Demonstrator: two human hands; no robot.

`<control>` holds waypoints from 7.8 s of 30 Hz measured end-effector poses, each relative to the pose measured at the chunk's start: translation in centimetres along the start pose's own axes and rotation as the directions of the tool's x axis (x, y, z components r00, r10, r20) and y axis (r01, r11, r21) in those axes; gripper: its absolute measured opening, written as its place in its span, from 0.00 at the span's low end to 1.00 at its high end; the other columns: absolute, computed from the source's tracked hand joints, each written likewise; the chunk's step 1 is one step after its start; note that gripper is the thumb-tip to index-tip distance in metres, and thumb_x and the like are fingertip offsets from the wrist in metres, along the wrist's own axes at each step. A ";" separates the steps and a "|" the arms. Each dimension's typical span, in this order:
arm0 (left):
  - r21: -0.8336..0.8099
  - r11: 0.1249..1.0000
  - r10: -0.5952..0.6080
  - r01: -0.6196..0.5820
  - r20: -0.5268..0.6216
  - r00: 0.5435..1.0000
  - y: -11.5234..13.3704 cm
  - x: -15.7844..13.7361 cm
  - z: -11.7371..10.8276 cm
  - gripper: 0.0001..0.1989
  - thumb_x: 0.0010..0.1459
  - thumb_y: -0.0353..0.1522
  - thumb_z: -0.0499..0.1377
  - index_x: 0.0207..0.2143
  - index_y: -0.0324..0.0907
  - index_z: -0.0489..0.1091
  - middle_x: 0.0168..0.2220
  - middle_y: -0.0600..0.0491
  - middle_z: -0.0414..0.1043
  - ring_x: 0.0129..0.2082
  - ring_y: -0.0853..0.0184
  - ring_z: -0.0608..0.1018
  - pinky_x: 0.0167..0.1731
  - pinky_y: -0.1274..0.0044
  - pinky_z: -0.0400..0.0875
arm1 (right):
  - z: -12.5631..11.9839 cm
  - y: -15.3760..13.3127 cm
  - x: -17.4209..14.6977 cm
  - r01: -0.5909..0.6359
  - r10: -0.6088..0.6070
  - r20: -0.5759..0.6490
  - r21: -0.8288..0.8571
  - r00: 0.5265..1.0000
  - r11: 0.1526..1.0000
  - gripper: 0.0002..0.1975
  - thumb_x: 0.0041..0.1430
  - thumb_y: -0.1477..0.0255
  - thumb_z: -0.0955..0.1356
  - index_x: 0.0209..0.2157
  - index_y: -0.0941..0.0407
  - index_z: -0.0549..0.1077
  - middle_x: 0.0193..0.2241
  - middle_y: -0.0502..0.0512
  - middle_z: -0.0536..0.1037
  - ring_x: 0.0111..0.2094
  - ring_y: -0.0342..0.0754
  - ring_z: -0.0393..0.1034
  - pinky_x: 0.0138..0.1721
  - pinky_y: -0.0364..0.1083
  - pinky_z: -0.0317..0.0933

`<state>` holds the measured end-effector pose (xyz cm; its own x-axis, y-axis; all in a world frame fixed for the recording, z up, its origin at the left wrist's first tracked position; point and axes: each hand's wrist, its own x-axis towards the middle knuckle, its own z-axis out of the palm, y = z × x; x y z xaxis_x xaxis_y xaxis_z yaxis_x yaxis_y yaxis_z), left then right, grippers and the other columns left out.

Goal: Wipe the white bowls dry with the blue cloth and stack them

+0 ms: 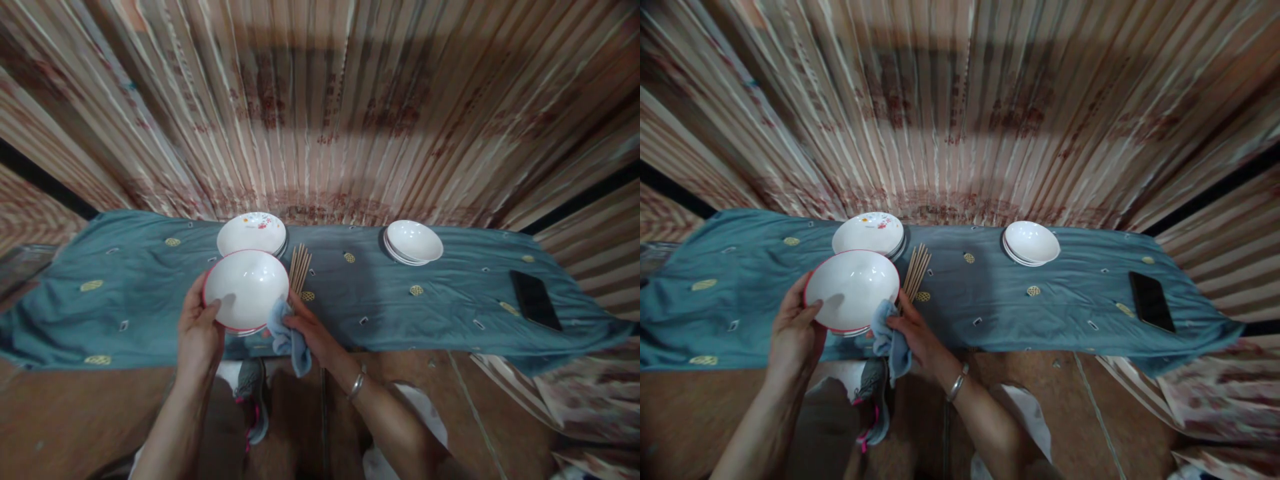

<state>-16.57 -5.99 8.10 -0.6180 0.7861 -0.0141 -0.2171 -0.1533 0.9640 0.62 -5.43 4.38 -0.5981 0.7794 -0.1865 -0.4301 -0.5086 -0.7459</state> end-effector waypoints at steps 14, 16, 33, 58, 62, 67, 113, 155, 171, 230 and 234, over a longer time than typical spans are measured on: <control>-0.046 0.948 -0.259 0.316 0.468 0.845 -1.8 -5.4 6.3 0.49 0.48 0.35 0.68 0.68 0.59 0.47 0.67 0.51 0.56 0.61 0.53 0.67 0.46 0.71 0.75 | -7.0 -5.7 -5.2 0.104 -0.143 -0.281 -0.151 0.949 0.983 0.40 0.53 0.64 0.70 0.65 0.55 0.56 0.26 0.51 0.79 0.22 0.44 0.72 0.19 0.39 0.60; -0.032 0.934 -0.296 0.356 0.490 0.820 -2.6 -5.6 7.1 0.50 0.47 0.35 0.68 0.68 0.60 0.46 0.67 0.52 0.56 0.61 0.53 0.67 0.44 0.71 0.76 | -8.5 -6.2 -5.9 0.078 -0.135 -0.313 -0.189 0.940 0.979 0.37 0.53 0.63 0.70 0.64 0.54 0.60 0.29 0.52 0.80 0.25 0.45 0.74 0.22 0.41 0.63; 0.154 0.903 -0.418 0.400 0.526 0.741 -7.6 -7.4 9.7 0.44 0.46 0.38 0.68 0.65 0.48 0.57 0.53 0.46 0.74 0.45 0.59 0.79 0.37 0.73 0.77 | -11.3 -6.4 -7.0 0.033 -0.662 -0.112 -0.979 0.741 0.202 0.32 0.66 0.59 0.61 0.66 0.59 0.53 0.69 0.64 0.51 0.70 0.53 0.43 0.68 0.57 0.43; 0.227 0.886 -0.459 0.405 0.563 0.688 -8.1 -6.3 10.5 0.40 0.45 0.45 0.69 0.60 0.44 0.64 0.45 0.48 0.77 0.43 0.56 0.79 0.37 0.71 0.78 | -12.3 -5.0 -5.8 -0.049 -0.421 0.021 -0.987 0.907 -0.154 0.23 0.61 0.83 0.58 0.55 0.60 0.72 0.57 0.69 0.71 0.58 0.55 0.66 0.59 0.57 0.63; 0.224 0.890 -0.452 0.397 0.545 0.706 -8.6 -6.1 10.6 0.42 0.44 0.47 0.69 0.60 0.45 0.64 0.42 0.48 0.78 0.38 0.58 0.79 0.31 0.73 0.78 | -12.4 -5.7 -6.3 -0.024 -0.364 -0.002 -0.998 0.931 -0.057 0.22 0.58 0.84 0.60 0.50 0.58 0.76 0.54 0.64 0.75 0.56 0.53 0.70 0.59 0.55 0.63; 0.223 0.894 -0.444 0.388 0.545 0.711 -8.8 -6.0 10.6 0.41 0.44 0.48 0.68 0.59 0.45 0.66 0.41 0.49 0.78 0.37 0.59 0.79 0.30 0.74 0.77 | -12.2 -6.1 -6.3 0.109 -0.304 0.052 -0.979 0.951 0.173 0.24 0.55 0.85 0.60 0.45 0.54 0.79 0.50 0.57 0.78 0.51 0.50 0.73 0.55 0.52 0.65; 0.262 0.889 -0.454 0.375 0.597 0.661 -7.9 -6.4 10.7 0.44 0.46 0.47 0.67 0.63 0.42 0.60 0.48 0.45 0.76 0.45 0.55 0.78 0.35 0.71 0.79 | -12.2 -6.2 -5.7 -0.160 -0.372 -0.088 -0.973 0.924 -0.168 0.20 0.59 0.84 0.60 0.48 0.59 0.75 0.53 0.63 0.74 0.54 0.51 0.69 0.57 0.51 0.62; 0.258 0.895 -0.444 0.364 0.601 0.665 -8.0 -6.6 10.7 0.44 0.46 0.48 0.67 0.63 0.43 0.60 0.48 0.46 0.76 0.47 0.55 0.77 0.34 0.72 0.79 | -12.3 -4.0 -4.8 0.060 -0.464 -0.025 -0.984 0.885 0.167 0.28 0.60 0.81 0.59 0.61 0.57 0.64 0.66 0.61 0.59 0.67 0.50 0.52 0.68 0.55 0.49; 0.272 0.900 -0.436 0.341 0.589 0.681 -7.9 -6.4 10.9 0.41 0.47 0.47 0.66 0.62 0.45 0.62 0.50 0.47 0.76 0.45 0.55 0.78 0.33 0.72 0.79 | -13.3 -6.5 -6.0 0.062 -0.280 -0.016 -0.962 0.960 0.267 0.16 0.58 0.78 0.61 0.37 0.53 0.80 0.42 0.53 0.82 0.44 0.48 0.77 0.51 0.49 0.67; 0.298 0.895 -0.445 0.331 0.622 0.644 -8.0 -6.6 10.9 0.46 0.47 0.49 0.66 0.65 0.42 0.57 0.53 0.43 0.74 0.50 0.52 0.77 0.38 0.69 0.79 | -14.9 -5.0 -4.7 -0.177 -0.671 -0.191 -0.980 0.716 0.090 0.25 0.59 0.77 0.58 0.57 0.58 0.69 0.56 0.64 0.69 0.58 0.54 0.64 0.62 0.55 0.57; 0.294 0.900 -0.436 0.322 0.622 0.650 -8.1 -6.6 10.9 0.46 0.46 0.49 0.66 0.64 0.44 0.59 0.54 0.44 0.73 0.50 0.51 0.76 0.37 0.68 0.79 | -14.6 -4.9 -5.2 -0.203 -0.671 -0.167 -0.979 0.722 0.025 0.23 0.60 0.78 0.58 0.54 0.59 0.71 0.55 0.66 0.71 0.57 0.55 0.64 0.61 0.56 0.59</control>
<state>-2.50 -3.38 3.32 0.1627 0.9506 -0.2643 -0.1727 0.2912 0.9409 15.71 -1.61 -0.30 -0.0306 0.9653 0.2593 0.7726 0.1874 -0.6067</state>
